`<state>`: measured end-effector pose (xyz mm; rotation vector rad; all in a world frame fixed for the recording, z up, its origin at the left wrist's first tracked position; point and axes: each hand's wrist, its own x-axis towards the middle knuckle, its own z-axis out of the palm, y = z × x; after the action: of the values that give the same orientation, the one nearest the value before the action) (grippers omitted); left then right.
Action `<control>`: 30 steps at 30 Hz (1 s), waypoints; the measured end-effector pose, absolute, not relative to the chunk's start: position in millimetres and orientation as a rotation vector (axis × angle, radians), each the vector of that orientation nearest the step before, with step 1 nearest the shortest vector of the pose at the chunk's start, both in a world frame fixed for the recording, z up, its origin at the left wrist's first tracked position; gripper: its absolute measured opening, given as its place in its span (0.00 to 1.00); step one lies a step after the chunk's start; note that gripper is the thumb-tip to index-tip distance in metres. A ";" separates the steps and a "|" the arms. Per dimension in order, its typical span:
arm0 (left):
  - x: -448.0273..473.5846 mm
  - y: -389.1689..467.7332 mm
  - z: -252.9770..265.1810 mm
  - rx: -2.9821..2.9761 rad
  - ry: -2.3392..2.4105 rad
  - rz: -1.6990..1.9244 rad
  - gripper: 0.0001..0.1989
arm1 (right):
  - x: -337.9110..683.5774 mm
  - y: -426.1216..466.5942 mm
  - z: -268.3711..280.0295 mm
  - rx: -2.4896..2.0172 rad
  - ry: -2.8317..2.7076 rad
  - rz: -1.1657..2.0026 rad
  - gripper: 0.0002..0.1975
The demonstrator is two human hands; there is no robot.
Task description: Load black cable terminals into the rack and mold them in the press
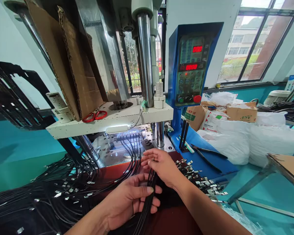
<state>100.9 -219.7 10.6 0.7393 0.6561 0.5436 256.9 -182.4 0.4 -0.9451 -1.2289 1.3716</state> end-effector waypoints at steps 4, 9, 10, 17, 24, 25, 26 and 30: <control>106.5 -224.4 16.1 0.849 0.659 0.538 0.16 | 262.9 -182.6 1.6 -0.904 -1.126 1.546 0.13; 116.3 -230.8 22.4 1.006 0.845 0.575 0.12 | 272.9 -181.9 5.6 -0.820 -1.026 1.656 0.14; 117.2 -230.6 24.6 1.023 0.874 0.586 0.10 | 274.3 -182.2 6.3 -0.811 -1.014 1.657 0.15; 107.5 -217.5 43.6 0.983 0.894 0.617 0.10 | 283.7 -185.8 15.5 -0.760 -1.106 1.562 0.19; 110.0 -207.3 25.4 0.852 0.817 0.607 0.13 | 277.3 -193.8 20.0 -0.840 -1.241 1.457 0.17; 110.9 -207.1 21.5 0.825 0.803 0.612 0.13 | 276.0 -194.2 19.2 -0.871 -1.276 1.424 0.17; 111.6 -207.3 18.1 0.801 0.793 0.619 0.12 | 275.0 -194.2 18.1 -0.893 -1.312 1.392 0.17; 110.6 -211.7 11.7 0.726 0.753 0.613 0.11 | 273.4 -193.9 14.6 -0.930 -1.433 1.277 0.17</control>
<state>110.6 -211.7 11.7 0.7258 0.7530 0.6131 273.4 -193.9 14.6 -0.9299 -1.4328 1.2765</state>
